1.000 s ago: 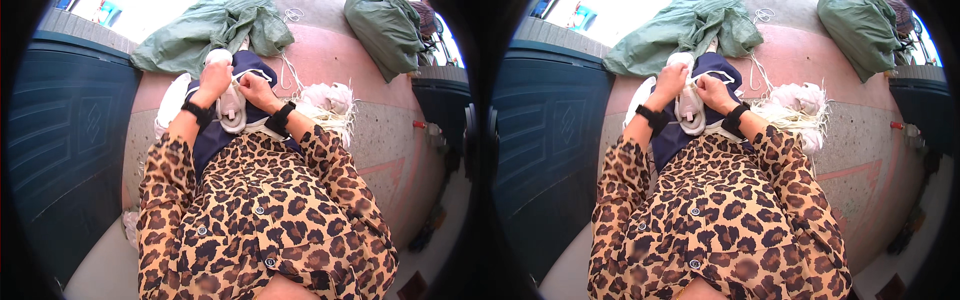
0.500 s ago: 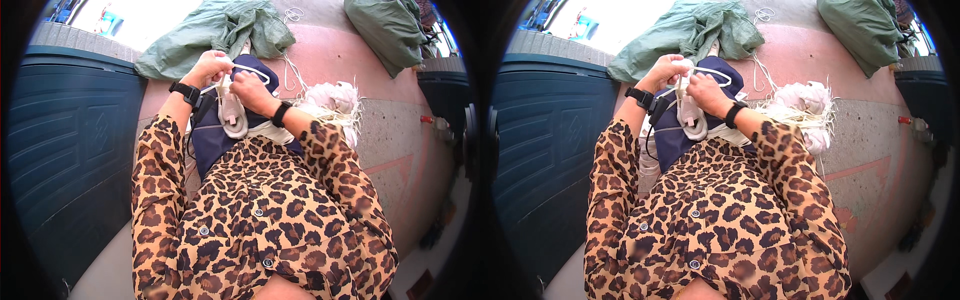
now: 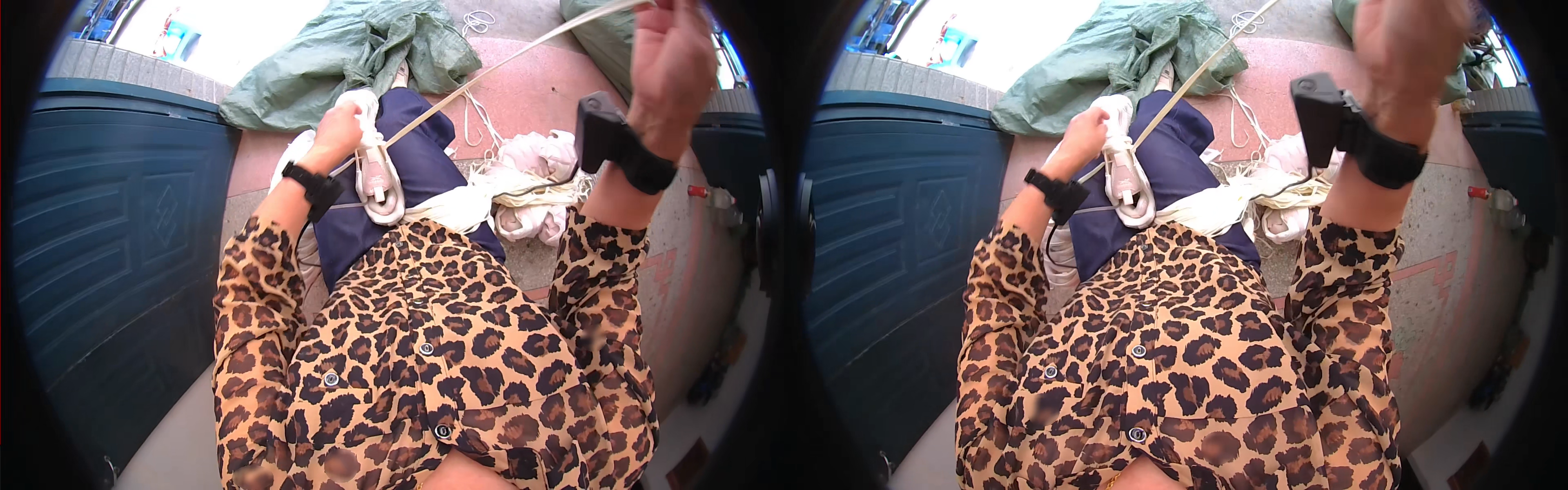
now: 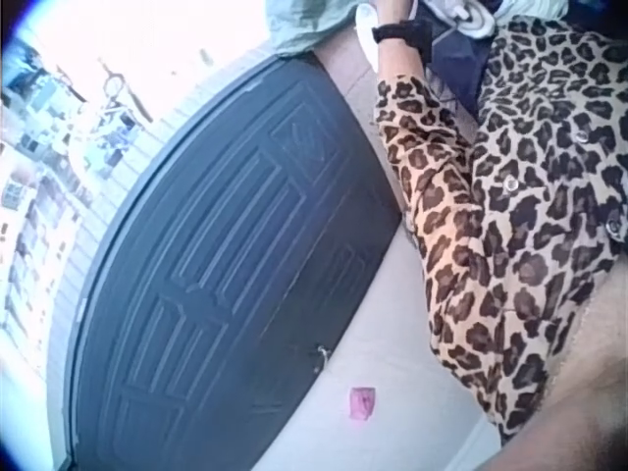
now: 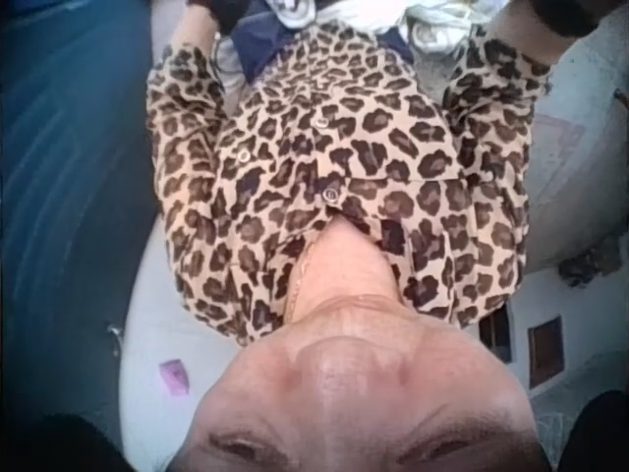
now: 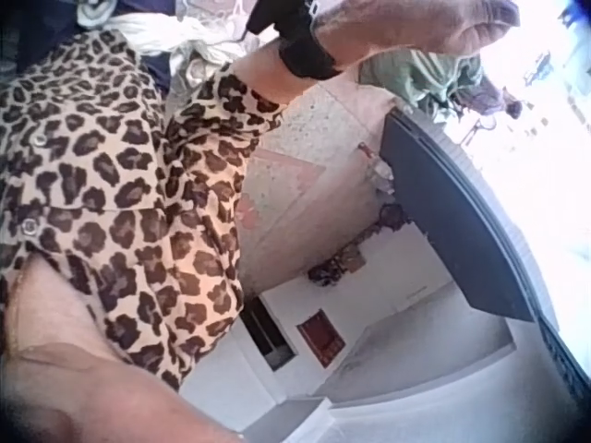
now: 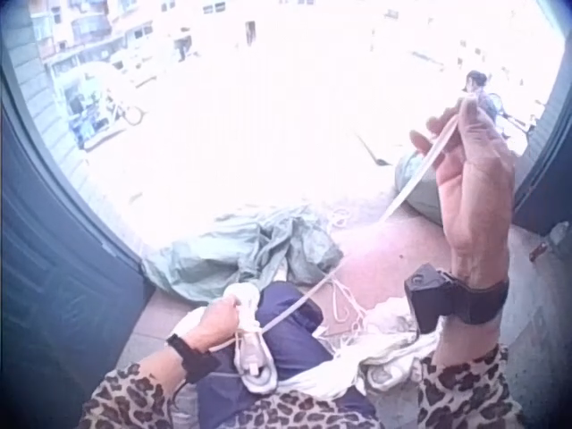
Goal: The recorder is lacing white sneakers while sitting on the floor.
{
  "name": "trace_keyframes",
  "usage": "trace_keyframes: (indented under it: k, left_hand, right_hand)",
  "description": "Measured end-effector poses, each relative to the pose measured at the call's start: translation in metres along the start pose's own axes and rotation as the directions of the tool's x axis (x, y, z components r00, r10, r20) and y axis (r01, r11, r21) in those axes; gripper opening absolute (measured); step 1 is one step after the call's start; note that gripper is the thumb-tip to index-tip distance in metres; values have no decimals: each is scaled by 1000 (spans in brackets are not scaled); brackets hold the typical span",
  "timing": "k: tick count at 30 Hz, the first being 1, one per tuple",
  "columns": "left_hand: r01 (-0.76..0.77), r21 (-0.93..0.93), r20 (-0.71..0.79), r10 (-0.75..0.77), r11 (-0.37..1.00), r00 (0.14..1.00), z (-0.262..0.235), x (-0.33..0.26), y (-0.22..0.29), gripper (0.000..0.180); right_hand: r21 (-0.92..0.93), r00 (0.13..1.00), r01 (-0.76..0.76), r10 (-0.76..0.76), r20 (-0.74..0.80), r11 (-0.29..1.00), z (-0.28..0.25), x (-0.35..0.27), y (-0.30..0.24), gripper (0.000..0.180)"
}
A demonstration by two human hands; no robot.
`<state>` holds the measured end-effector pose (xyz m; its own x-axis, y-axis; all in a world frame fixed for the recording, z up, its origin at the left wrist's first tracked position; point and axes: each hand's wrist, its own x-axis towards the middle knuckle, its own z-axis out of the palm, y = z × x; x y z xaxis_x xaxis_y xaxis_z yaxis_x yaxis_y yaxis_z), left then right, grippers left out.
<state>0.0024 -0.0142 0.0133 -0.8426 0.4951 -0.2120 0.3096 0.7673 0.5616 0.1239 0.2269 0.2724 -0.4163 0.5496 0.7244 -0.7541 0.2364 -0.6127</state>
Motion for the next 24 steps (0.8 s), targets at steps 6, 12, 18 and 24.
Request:
trace_keyframes:
  k: [6,12,18,24]
  left_hand:
    - [-93,-7,-13,93,996,996,-8,-49,-31,32]
    - [-101,115,-53,108,988,993,-10,-62,-13,23]
    - [86,-254,-29,-96,963,995,-24,-65,-13,25]
    - [265,-515,152,-217,815,964,-32,-64,-16,21]
  right_hand:
    - [-226,537,-703,711,454,675,-2,-77,89,18]
    - [-674,-8,-662,897,442,327,35,-233,145,24]
    - [-852,122,-51,850,512,520,53,-257,151,18]
    - [-766,121,96,757,642,635,59,-274,163,13]
